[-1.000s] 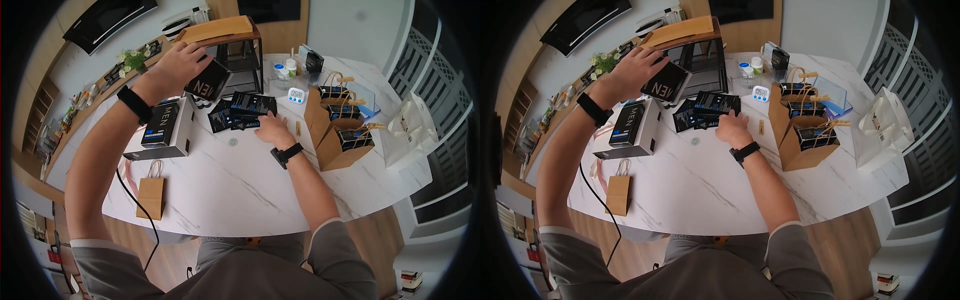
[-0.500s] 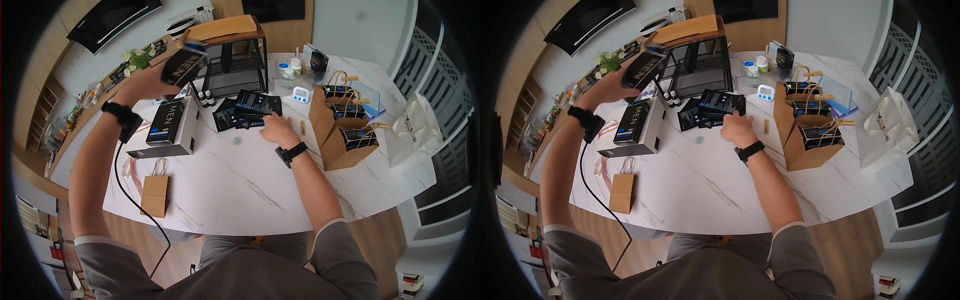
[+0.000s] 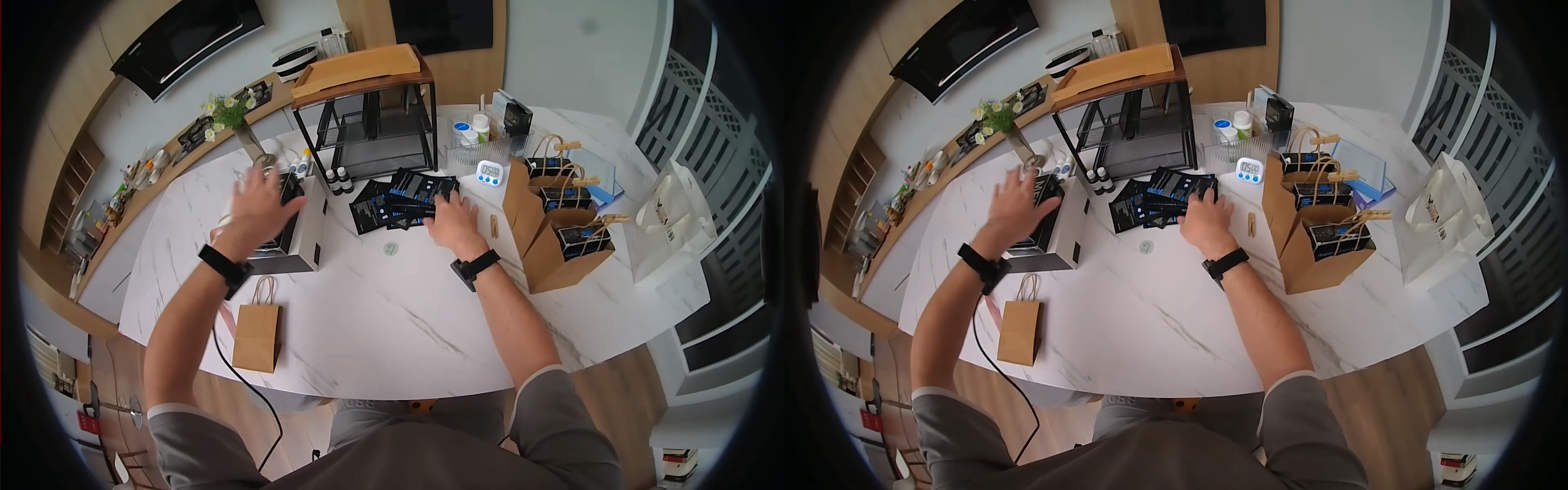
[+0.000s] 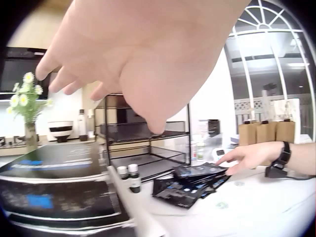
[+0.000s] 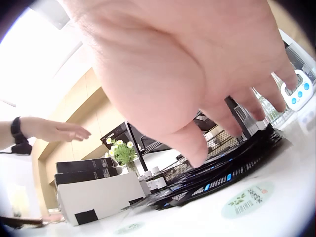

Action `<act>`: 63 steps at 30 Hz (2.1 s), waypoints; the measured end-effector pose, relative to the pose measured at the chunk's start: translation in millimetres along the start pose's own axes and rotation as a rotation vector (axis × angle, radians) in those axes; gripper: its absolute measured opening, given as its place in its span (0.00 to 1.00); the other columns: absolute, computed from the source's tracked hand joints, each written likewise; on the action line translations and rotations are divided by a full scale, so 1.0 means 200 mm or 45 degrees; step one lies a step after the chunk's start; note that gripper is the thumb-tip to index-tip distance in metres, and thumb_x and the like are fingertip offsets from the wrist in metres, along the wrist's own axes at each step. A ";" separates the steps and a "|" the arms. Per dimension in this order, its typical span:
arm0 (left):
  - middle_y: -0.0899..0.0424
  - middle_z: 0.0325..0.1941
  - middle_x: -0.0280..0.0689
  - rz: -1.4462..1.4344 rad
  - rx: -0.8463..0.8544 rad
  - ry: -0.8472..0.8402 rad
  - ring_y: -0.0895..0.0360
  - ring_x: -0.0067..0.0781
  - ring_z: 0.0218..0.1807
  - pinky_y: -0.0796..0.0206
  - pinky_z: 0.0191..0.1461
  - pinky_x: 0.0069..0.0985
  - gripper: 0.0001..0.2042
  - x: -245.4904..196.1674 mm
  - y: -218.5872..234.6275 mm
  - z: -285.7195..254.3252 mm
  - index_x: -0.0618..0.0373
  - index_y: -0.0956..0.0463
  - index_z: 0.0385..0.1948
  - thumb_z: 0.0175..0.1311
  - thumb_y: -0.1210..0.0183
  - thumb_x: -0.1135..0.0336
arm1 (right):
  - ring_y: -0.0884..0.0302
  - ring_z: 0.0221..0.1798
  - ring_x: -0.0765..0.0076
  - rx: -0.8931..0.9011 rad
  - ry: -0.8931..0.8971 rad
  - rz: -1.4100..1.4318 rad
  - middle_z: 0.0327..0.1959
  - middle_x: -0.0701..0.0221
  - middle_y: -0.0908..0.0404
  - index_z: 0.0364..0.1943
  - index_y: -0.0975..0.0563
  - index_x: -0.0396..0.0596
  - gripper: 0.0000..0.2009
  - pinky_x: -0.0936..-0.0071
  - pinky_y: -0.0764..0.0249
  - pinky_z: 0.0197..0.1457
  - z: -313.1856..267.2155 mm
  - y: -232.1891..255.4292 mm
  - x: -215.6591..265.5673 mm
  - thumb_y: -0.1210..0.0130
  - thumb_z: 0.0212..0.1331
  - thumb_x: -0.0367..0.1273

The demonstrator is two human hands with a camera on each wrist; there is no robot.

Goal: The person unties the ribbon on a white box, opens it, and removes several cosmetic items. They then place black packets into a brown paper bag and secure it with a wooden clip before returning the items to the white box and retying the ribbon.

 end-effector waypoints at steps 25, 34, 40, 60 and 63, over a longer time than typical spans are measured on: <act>0.56 0.87 0.55 -0.870 0.495 -0.250 0.53 0.67 0.85 0.47 0.76 0.74 0.48 -0.90 -0.68 0.22 0.22 0.50 0.83 0.61 0.40 0.24 | 0.45 0.82 0.32 0.160 0.275 0.075 0.79 0.50 0.36 0.70 0.25 0.50 0.31 0.34 0.47 0.82 0.01 -0.07 -0.01 0.35 0.64 0.45; 0.49 0.86 0.55 -0.695 0.643 0.093 0.54 0.56 0.87 0.48 0.80 0.64 0.57 -0.90 -0.63 0.21 0.72 0.40 0.76 0.65 0.51 0.19 | 0.44 0.83 0.37 0.158 0.264 0.120 0.82 0.51 0.40 0.77 0.39 0.35 0.40 0.33 0.47 0.81 0.01 -0.08 -0.03 0.37 0.67 0.44; 0.50 0.87 0.52 -0.727 0.506 0.031 0.55 0.56 0.87 0.54 0.82 0.65 0.45 -0.94 -0.64 0.22 0.52 0.45 0.82 0.73 0.52 0.28 | 0.27 0.73 0.43 0.262 0.029 -0.110 0.67 0.55 0.20 0.76 0.35 0.39 0.38 0.34 0.43 0.79 -0.01 0.00 0.02 0.36 0.65 0.42; 0.55 0.88 0.55 -0.888 0.744 0.111 0.60 0.65 0.87 0.61 0.81 0.72 0.44 -0.95 -0.59 0.24 0.39 0.44 0.82 0.69 0.47 0.28 | 0.47 0.83 0.31 0.243 0.214 -0.069 0.83 0.46 0.46 0.74 0.27 0.58 0.33 0.34 0.48 0.82 -0.05 -0.01 0.01 0.38 0.65 0.48; 0.53 0.87 0.56 -0.862 0.660 0.198 0.57 0.64 0.87 0.58 0.82 0.69 0.44 -0.97 -0.69 0.23 0.40 0.45 0.83 0.69 0.48 0.27 | 0.48 0.83 0.31 0.305 0.117 -0.113 0.85 0.48 0.48 0.73 0.26 0.60 0.32 0.34 0.48 0.82 -0.04 -0.03 0.00 0.37 0.66 0.50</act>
Point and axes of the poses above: each hand's wrist, its own z-axis towards the middle knuckle, its own y-axis out of the back of the hand, x = y × z, the point moved 1 cm from there along z, towards the middle knuckle
